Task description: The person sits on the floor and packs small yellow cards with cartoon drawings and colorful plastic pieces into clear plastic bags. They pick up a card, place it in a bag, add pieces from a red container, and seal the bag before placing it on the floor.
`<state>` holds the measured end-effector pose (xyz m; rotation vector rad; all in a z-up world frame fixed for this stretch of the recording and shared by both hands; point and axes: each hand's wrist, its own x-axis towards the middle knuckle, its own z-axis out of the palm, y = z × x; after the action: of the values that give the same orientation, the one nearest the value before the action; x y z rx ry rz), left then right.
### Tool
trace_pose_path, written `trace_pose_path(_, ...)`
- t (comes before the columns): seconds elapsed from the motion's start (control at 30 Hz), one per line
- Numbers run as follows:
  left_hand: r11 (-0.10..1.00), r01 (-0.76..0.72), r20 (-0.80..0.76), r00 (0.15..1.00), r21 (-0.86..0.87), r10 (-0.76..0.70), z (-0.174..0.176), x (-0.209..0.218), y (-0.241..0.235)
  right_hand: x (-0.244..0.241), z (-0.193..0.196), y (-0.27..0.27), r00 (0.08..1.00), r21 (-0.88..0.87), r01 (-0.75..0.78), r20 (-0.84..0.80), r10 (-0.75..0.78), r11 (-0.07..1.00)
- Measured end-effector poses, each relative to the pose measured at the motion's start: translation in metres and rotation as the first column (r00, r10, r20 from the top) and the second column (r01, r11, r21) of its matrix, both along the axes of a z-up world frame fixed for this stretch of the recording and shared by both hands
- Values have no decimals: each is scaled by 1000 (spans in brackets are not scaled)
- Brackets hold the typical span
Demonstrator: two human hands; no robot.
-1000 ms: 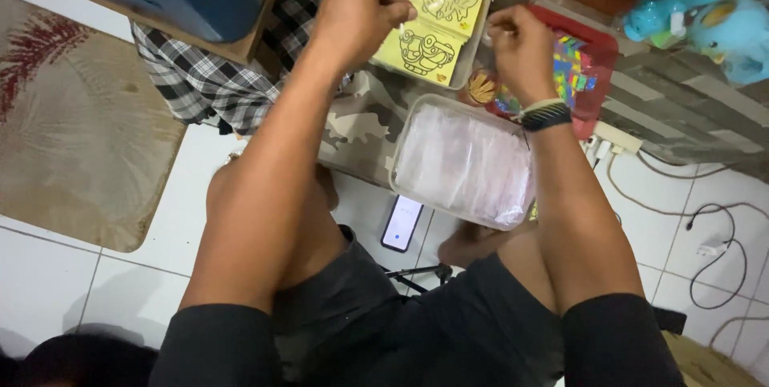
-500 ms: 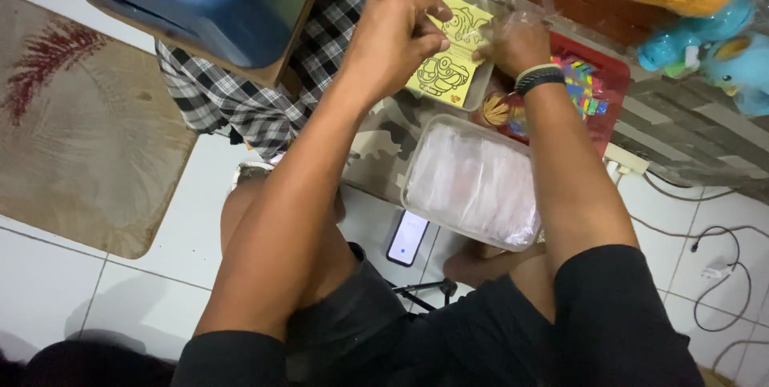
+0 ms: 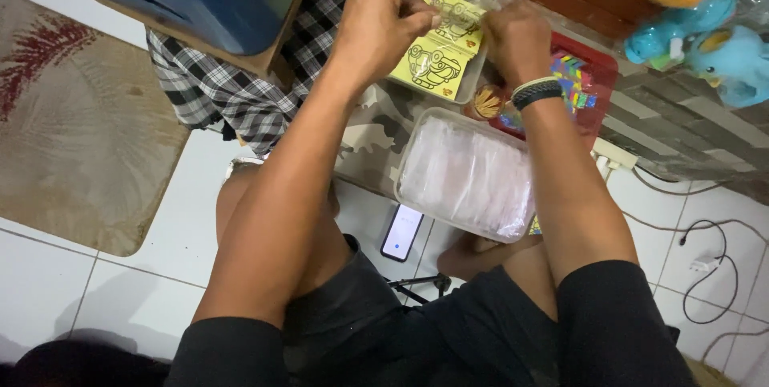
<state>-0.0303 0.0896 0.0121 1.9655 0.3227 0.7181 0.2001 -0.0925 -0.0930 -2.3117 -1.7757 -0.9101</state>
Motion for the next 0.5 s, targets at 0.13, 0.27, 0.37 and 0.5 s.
trace_pose_path(0.13, 1000, -22, -3, 1000, -3, 22, 4, -1, -3, -28, 1, 0, 970, -30, -77, -233, 67, 997)
trace_pose_path(0.27, 1000, -16, 37, 999, 9, 16, 1, 0, -4, -42, -12, 0, 951, -109, -155, -285, 118, 982)
trace_pose_path(0.37, 1000, -17, 32, 999, 14, 16, 2, 2, -3, -46, -18, 2, 917, -178, -121, -396, 41, 977)
trace_pose_path(0.5, 1000, -19, 18, 1000, 9, 18, 3, 1, -6, -44, -14, 9, 854, -334, 11, -488, -183, 942)
